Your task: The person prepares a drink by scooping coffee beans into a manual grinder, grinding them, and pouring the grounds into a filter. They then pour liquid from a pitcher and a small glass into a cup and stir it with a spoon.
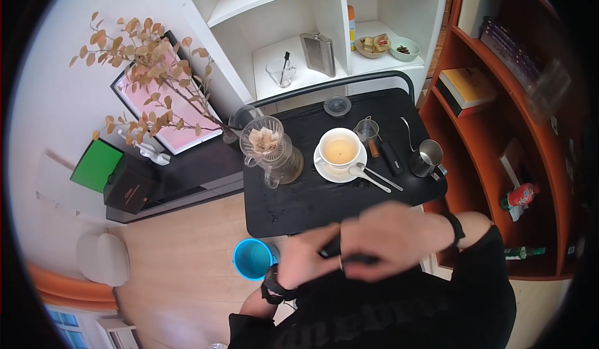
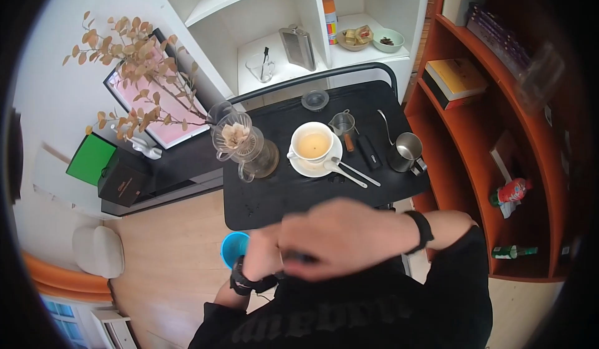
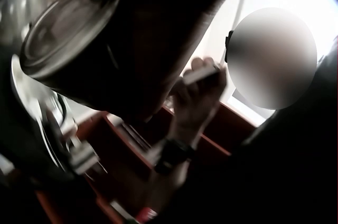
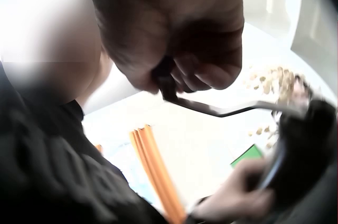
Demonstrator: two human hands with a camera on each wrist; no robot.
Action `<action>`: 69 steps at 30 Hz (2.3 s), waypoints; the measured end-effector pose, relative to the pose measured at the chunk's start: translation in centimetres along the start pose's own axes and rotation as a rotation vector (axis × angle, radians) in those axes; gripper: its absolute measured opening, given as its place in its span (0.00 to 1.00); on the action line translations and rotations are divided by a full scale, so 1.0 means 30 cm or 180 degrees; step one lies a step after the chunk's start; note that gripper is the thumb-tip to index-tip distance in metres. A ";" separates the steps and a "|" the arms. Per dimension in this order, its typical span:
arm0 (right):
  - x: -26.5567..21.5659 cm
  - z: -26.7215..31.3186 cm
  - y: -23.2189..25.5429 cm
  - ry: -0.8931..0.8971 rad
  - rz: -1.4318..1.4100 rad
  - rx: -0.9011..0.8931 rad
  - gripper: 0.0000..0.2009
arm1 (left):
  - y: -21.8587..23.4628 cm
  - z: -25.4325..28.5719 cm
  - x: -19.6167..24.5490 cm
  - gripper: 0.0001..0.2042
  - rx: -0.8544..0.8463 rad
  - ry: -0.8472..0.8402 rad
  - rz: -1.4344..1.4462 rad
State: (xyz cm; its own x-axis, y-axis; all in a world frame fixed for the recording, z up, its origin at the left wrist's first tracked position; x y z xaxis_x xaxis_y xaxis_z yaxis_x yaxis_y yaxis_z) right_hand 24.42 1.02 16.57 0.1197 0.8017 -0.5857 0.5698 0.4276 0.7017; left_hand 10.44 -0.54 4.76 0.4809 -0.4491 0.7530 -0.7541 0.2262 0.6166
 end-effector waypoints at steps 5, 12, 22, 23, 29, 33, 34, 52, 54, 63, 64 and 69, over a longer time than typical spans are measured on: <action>0.387 0.129 -0.004 -0.2002 0.1451 -0.0254 0.15 | 0.104 0.002 0.059 0.26 0.0380 0.0066 0.0690; 0.065 0.046 -0.039 -0.0143 -0.0112 -0.0486 0.11 | 0.014 -0.031 -0.038 0.26 0.0615 -0.0121 -0.0116; 0.313 0.190 -0.118 -0.1651 0.0765 -0.1700 0.15 | 0.185 -0.013 -0.101 0.25 0.1420 0.0560 -0.0121; 0.248 0.152 -0.126 -0.1385 0.0187 -0.1642 0.14 | 0.167 -0.037 -0.122 0.25 0.1436 0.0579 -0.0377; 0.387 0.044 0.011 -0.1603 0.1072 0.0550 0.08 | -0.093 -0.033 -0.050 0.27 -0.0188 -0.0395 0.0370; 0.493 0.237 -0.111 -0.2322 0.1720 -0.1073 0.14 | 0.119 -0.014 -0.094 0.26 0.0889 0.0286 0.0528; 0.415 0.225 -0.140 -0.2123 0.1419 -0.1405 0.14 | 0.157 -0.012 -0.118 0.25 0.1227 0.0473 0.0118; 0.542 0.186 -0.117 -0.2449 0.1686 -0.0958 0.17 | 0.082 -0.002 -0.130 0.27 0.0555 0.0358 0.1367; 0.435 0.205 -0.159 -0.2276 0.1110 -0.1501 0.19 | 0.148 0.001 -0.182 0.26 0.1177 0.0767 0.0524; 0.335 0.029 -0.004 -0.1565 0.0876 0.0749 0.12 | 0.006 -0.035 -0.039 0.26 -0.0459 -0.0216 0.0661; 0.387 0.057 -0.034 -0.1921 0.1013 0.0366 0.12 | 0.015 -0.021 -0.042 0.27 -0.0406 -0.0217 0.1179; 0.374 0.185 -0.143 -0.2152 0.0458 -0.1417 0.14 | 0.183 0.018 -0.185 0.26 0.1398 0.0853 0.0393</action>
State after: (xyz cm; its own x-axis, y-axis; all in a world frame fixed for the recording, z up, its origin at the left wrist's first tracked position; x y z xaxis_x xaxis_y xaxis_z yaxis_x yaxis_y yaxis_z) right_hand 27.83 5.87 4.73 0.7118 0.4974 -0.4959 0.1526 0.5796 0.8005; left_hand 3.41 2.73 3.85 0.4308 -0.1923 0.8817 -0.9011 -0.1458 0.4084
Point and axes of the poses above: each hand's wrist, its own z-axis away from the middle knuckle, its own y-axis out of the back of the hand, x = y × z, the point moved 7 cm from there along -z, towards the middle knuckle, and after that the axes turned 6 degrees about z, right-handed, at the moved point
